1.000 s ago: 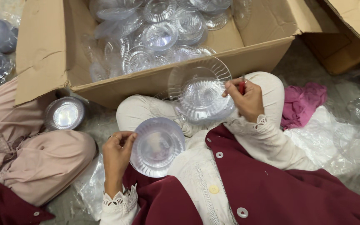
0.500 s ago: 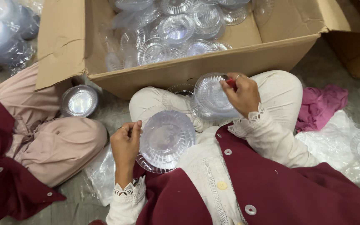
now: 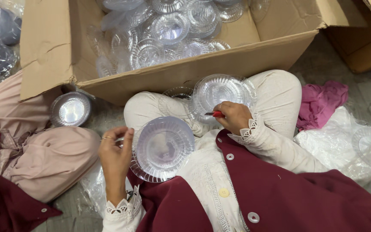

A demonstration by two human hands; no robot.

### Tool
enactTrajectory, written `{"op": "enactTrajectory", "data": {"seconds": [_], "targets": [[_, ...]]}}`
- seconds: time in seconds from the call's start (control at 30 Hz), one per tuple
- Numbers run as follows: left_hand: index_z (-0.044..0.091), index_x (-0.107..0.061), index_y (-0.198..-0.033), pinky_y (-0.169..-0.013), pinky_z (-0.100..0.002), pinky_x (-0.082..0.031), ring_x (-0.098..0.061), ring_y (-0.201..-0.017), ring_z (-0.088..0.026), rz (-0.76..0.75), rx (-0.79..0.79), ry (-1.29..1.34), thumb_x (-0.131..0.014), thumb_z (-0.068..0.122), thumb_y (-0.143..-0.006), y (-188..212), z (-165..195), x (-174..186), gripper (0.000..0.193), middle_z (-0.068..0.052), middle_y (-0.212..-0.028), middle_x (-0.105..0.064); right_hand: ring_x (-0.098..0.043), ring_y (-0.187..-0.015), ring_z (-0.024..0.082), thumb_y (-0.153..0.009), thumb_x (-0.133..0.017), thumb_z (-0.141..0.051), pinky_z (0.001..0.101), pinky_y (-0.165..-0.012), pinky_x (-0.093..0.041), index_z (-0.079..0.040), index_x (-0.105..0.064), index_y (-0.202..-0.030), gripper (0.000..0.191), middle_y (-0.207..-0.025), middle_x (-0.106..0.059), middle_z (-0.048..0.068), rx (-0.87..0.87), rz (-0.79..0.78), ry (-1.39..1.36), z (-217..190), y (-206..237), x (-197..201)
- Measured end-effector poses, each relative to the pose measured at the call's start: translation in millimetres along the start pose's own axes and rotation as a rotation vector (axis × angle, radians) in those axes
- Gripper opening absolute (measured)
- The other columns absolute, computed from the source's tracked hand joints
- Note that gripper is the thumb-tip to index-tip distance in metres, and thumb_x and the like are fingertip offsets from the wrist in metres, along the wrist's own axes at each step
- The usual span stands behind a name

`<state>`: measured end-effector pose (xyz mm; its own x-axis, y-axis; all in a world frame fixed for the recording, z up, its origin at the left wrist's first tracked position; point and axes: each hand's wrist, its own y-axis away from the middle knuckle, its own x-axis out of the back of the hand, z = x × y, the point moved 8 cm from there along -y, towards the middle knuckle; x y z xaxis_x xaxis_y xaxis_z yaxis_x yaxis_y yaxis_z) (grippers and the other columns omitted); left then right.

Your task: The person sits on the floor and uses a red utility knife to trim the edges of clear plastic plates. They then place a smaller plate into a larger one to form a two-tiered dish and stack the assembled units.

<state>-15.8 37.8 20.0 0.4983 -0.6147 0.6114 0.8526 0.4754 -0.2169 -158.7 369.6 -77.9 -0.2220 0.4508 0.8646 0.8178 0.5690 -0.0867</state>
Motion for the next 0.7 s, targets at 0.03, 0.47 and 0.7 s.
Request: {"op": "enactTrajectory", "data": {"seconds": [0.03, 0.47, 0.7], "targets": [[-0.003, -0.071, -0.105, -0.077, -0.031, -0.057, -0.070, -0.091, -0.020, 0.002, -0.004, 0.028, -0.073, 0.025, -0.098, -1, 1, -1, 0.029, -0.015, -0.105, -0.072, -0.073, -0.089, 0.028, -0.089, -0.074, -0.024, 0.0389, -0.078, -0.058, -0.012, -0.074, -0.112, 0.026, -0.104, -0.072, 0.005, -0.010, -0.001, 0.009, 3, 0, -1], [-0.005, -0.071, -0.105, -0.085, -0.033, -0.058, -0.069, -0.103, -0.022, -0.038, 0.026, 0.099, -0.070, 0.021, -0.101, 2, 0, -8, 0.026, -0.015, -0.116, -0.072, -0.070, -0.108, 0.035, -0.088, -0.071, -0.027, 0.0435, -0.091, -0.056, -0.007, -0.061, -0.132, 0.050, -0.131, -0.063, 0.015, -0.059, -0.122, 0.114, 16, 34, -45], [-0.004, -0.072, -0.106, -0.085, -0.031, -0.057, -0.069, -0.100, -0.020, -0.062, -0.040, 0.144, -0.070, 0.021, -0.102, -5, 15, -19, 0.026, -0.015, -0.116, -0.072, -0.070, -0.100, 0.035, -0.085, -0.073, -0.026, 0.0456, -0.085, -0.057, -0.002, -0.061, -0.128, 0.051, -0.141, -0.056, 0.015, 0.004, -0.297, 0.223, 17, 36, -40]]}}
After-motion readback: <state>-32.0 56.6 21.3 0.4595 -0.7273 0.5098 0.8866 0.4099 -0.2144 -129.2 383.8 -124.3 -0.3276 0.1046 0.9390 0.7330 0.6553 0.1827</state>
